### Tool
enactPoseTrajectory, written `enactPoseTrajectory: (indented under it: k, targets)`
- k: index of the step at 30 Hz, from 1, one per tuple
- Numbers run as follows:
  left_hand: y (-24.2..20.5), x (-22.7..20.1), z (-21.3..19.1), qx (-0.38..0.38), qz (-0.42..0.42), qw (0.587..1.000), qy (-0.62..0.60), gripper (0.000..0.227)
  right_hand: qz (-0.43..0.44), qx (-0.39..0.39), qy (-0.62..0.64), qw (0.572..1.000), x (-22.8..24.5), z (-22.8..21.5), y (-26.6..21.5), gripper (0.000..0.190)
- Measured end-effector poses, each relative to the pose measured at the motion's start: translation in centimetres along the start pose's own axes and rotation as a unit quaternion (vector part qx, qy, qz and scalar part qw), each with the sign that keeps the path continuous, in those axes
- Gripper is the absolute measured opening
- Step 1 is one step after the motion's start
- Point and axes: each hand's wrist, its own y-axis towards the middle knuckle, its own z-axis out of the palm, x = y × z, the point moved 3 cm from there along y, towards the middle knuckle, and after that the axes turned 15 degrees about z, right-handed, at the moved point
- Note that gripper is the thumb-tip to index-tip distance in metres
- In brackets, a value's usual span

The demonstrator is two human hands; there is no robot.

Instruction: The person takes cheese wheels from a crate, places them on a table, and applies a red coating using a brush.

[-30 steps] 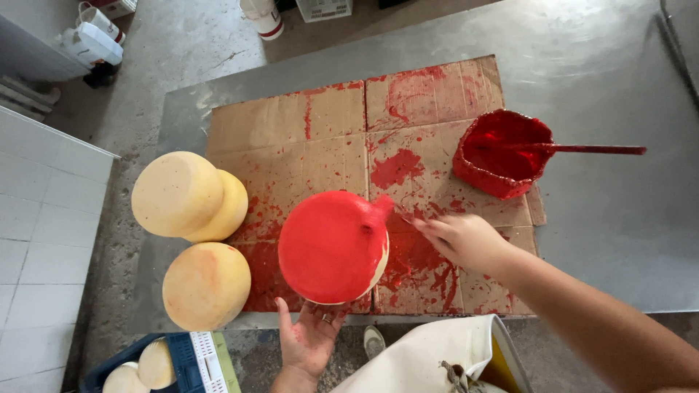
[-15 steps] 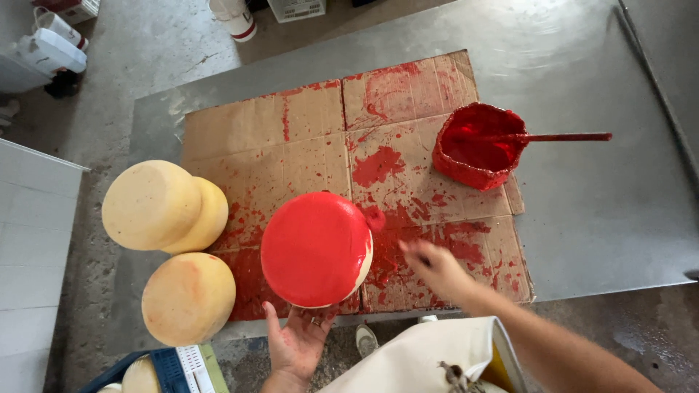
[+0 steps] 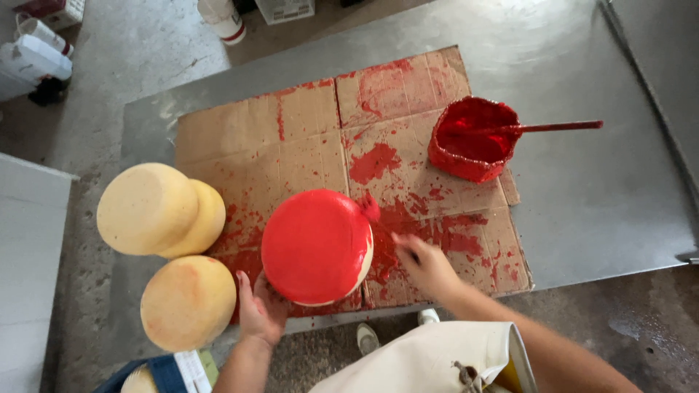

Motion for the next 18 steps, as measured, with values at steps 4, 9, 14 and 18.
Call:
enactPoseTrajectory:
  k: [4,9,14,18]
  targets:
    - [1.1,-2.6,2.2,0.072,-0.027,0.996,0.038,0.083,-0.04,-0.036,-0.013,0.998,-3.5,0.6,-4.7,0.035]
    - [-0.8,-2.3,3.1,0.046,-0.063,0.996,0.031,0.08,-0.056,-0.038,-0.023,0.997,-2.4,-0.2,-1.7,0.037]
    - [0.3,4.2,-3.5,0.035,0.0,0.998,-0.061,0.074,-0.149,-0.065,-0.24,0.957,4.9,-3.9,4.6,0.02]
    - [-2.8,1.6,-1.0,-0.008,-0.045,0.998,-0.034,0.078,-0.309,-0.123,-0.321,0.887,12.0,-4.2,5.0,0.027]
